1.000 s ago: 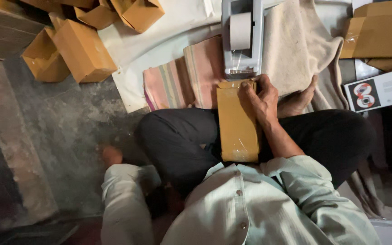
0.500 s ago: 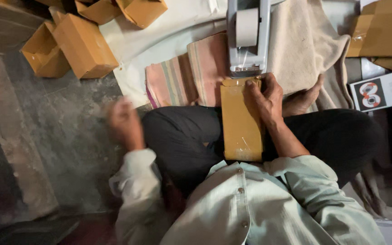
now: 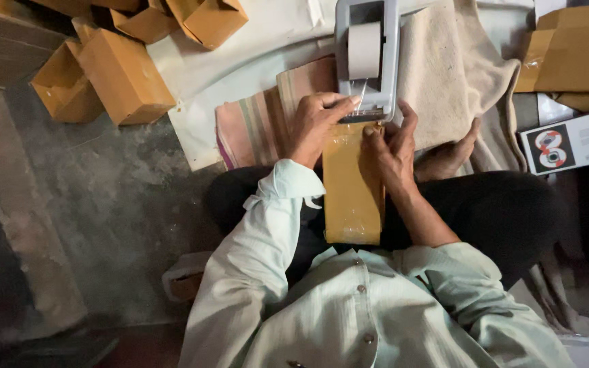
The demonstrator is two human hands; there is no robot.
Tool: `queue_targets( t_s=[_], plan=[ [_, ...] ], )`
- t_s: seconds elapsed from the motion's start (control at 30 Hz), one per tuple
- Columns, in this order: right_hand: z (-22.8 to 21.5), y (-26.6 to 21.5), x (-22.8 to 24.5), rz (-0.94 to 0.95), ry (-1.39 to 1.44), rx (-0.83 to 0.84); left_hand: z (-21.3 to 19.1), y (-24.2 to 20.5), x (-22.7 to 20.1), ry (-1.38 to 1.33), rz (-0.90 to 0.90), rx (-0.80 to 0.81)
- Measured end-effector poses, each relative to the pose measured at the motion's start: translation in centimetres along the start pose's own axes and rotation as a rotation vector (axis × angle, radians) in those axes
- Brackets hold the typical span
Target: The person sits on the floor and repeatedly tapes small cardboard boxes using a handheld tape dispenser. They apply tape to the seams, press it down, and set the sealed boxes aside.
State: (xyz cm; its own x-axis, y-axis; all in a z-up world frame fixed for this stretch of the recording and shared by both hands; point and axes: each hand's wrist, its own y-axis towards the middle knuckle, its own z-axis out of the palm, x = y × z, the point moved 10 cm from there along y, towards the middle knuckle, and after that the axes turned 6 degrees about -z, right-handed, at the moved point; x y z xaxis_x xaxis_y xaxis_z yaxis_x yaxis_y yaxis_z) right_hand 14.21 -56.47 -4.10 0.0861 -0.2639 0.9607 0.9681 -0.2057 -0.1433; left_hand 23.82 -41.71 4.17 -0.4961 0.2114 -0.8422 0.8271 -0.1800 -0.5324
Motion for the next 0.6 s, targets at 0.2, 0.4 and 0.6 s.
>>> queue_targets(
  t_s=[0.2,0.4,0.6],
  plan=[
    [0.7,0.7,1.6,-0.035,-0.111,0.009,1.2,1.1,3.1,-0.402,-0.260,0.038],
    [0.3,0.9,0.7,0.019,-0.210,-0.030,0.2,-0.1,0.2,-0.241,-0.195,-0.113],
    [-0.1,1.5,-0.2,-0.104,-0.239,0.005,-0.6,-3.1,1.9,-0.086,-0.278,-0.167]
  ],
)
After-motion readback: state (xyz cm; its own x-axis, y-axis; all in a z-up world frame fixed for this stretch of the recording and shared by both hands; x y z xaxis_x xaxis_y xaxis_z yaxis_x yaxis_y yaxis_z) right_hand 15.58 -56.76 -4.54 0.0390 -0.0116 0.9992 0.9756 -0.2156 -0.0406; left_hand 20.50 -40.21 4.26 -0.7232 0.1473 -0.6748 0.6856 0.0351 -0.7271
